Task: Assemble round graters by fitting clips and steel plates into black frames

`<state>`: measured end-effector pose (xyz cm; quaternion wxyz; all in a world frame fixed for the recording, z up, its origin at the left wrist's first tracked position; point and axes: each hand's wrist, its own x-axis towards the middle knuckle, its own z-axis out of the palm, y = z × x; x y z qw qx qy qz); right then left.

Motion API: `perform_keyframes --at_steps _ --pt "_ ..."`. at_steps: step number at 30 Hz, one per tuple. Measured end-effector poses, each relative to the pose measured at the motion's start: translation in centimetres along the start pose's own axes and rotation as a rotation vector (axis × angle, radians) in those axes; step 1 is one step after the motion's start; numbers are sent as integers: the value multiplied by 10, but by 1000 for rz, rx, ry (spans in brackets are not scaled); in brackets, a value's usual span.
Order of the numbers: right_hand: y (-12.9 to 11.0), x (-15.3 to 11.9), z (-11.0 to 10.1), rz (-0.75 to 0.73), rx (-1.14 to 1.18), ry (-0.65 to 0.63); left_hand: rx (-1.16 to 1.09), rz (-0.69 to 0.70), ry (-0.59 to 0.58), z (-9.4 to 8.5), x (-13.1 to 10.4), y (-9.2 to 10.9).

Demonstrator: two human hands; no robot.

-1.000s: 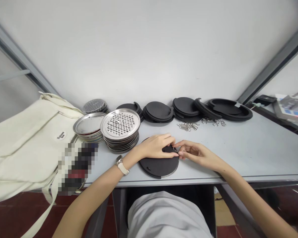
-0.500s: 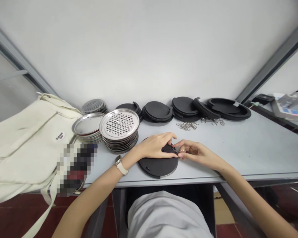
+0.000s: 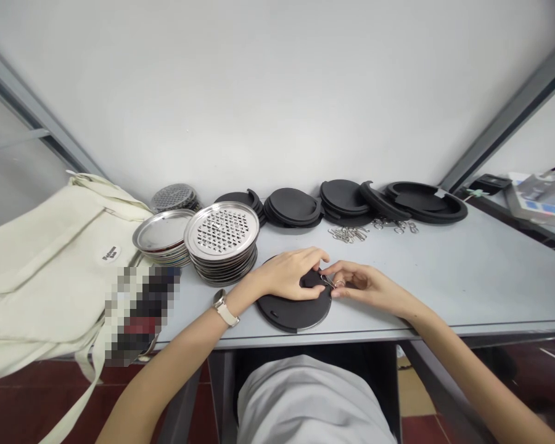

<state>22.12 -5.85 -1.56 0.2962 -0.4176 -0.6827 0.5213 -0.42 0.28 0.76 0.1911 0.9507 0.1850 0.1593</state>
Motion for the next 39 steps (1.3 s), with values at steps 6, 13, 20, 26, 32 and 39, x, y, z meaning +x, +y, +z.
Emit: perform_keyframes --at_steps 6,13,20,26,32,39 --pt "6 1 2 -19 19 25 10 11 12 0 0 0" --pt "5 0 2 -8 42 38 -2 26 22 1 -1 -1" --pt "6 0 2 -16 59 36 -25 55 24 0 -1 0" --pt "5 0 2 -24 28 37 -7 51 23 0 0 0" --pt "4 0 3 -35 4 38 -3 44 12 0 -1 1" --pt "3 1 3 -20 -4 49 6 54 21 0 -1 0"
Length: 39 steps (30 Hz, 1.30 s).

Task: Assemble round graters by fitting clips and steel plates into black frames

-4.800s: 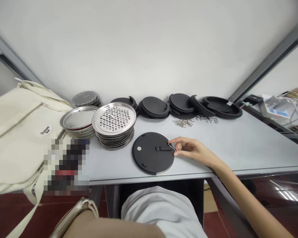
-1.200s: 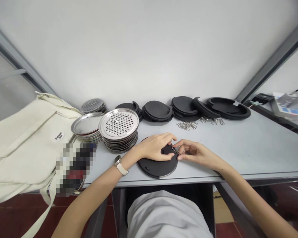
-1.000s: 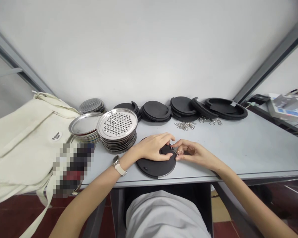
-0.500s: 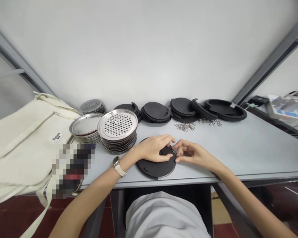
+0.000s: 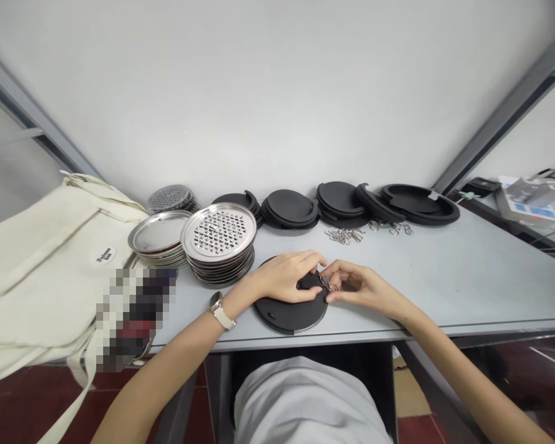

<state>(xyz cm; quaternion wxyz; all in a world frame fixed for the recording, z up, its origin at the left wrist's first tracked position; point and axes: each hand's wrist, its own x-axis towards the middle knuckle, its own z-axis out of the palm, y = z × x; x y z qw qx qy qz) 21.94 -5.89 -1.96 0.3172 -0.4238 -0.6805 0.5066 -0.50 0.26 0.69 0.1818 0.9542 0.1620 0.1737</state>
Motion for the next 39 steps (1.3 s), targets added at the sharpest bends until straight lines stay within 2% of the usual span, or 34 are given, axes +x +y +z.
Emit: perform_keyframes --at_steps 9,14,39 --pt "2 1 -1 -6 64 -31 77 -76 -39 0 -1 1" --pt "-2 0 -2 -13 45 -43 154 -32 -55 2 -2 -1" --pt "-5 -2 -3 2 3 -81 186 3 -40 4 -3 -2"
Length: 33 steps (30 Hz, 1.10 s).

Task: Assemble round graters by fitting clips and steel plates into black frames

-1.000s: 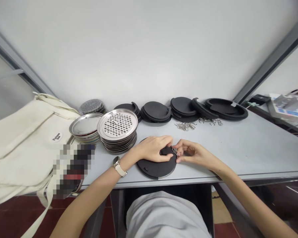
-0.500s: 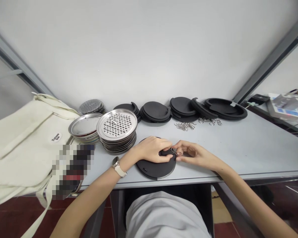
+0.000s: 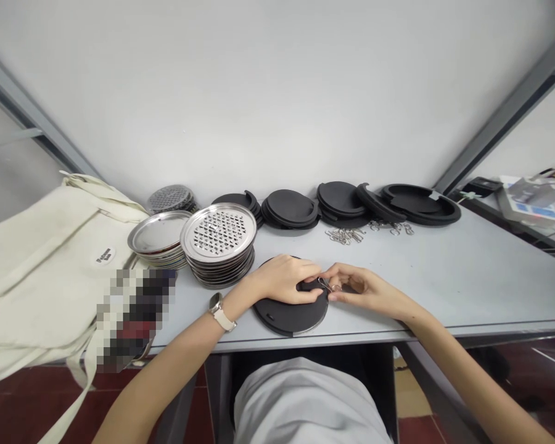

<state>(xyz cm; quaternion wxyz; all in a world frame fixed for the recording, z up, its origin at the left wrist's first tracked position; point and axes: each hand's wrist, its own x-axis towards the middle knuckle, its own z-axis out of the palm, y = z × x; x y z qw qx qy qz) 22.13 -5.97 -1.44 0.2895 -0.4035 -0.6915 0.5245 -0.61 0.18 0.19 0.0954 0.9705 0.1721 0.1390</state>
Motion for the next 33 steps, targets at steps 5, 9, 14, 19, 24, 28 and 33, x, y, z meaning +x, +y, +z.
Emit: perform_keyframes --at_steps 5,9,14,19,24,28,33 --pt "1 0 1 -3 -41 19 2 8 8 0 0 0" --pt "-1 0 2 -3 -42 23 13 3 12 0 0 0" --pt "-3 0 2 -3 -53 37 9 10 16 0 0 0" --pt "-4 0 3 12 -54 34 16 20 22 1 0 0" --pt "-4 1 3 17 -54 42 30 23 18 2 0 -1" --pt "-2 1 2 14 -45 38 27 37 31 2 0 -1" --pt "-1 1 2 11 -33 38 40 44 35 2 0 -1"
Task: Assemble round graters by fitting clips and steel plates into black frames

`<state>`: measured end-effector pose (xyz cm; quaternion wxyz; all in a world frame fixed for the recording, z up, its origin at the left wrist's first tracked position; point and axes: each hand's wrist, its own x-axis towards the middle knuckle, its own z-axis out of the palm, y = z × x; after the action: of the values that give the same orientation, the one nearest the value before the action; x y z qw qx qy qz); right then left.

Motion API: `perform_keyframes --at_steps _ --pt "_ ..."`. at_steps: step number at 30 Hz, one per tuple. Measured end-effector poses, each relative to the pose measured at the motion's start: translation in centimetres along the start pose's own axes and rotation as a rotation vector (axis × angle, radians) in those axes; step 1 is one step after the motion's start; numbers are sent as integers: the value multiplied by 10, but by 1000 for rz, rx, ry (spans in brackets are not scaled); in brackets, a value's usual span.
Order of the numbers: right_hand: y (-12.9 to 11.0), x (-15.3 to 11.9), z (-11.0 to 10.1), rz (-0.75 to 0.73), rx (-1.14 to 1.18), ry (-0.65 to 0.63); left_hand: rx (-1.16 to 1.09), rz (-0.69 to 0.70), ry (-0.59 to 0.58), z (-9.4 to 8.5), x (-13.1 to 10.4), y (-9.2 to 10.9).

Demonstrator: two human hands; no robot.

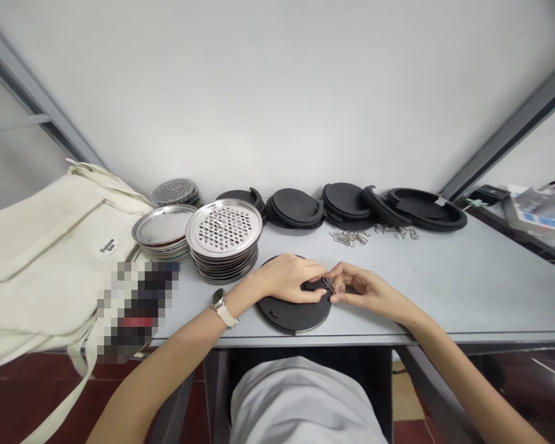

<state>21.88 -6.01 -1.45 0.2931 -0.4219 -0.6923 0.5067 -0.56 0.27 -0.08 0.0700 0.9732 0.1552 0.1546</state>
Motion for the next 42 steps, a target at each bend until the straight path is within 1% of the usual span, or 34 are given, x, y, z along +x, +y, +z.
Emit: perform_keyframes --at_steps 7,19,31,42 --pt "0 -1 1 -5 16 -8 12 13 8 1 0 -1" --pt "3 1 0 5 8 0 35 0 -17 -1 0 1" --pt "4 0 -1 16 38 6 -54 -17 -18 -2 -1 -1" --pt "6 1 -1 8 65 9 -55 -21 -33 -2 -2 -1"
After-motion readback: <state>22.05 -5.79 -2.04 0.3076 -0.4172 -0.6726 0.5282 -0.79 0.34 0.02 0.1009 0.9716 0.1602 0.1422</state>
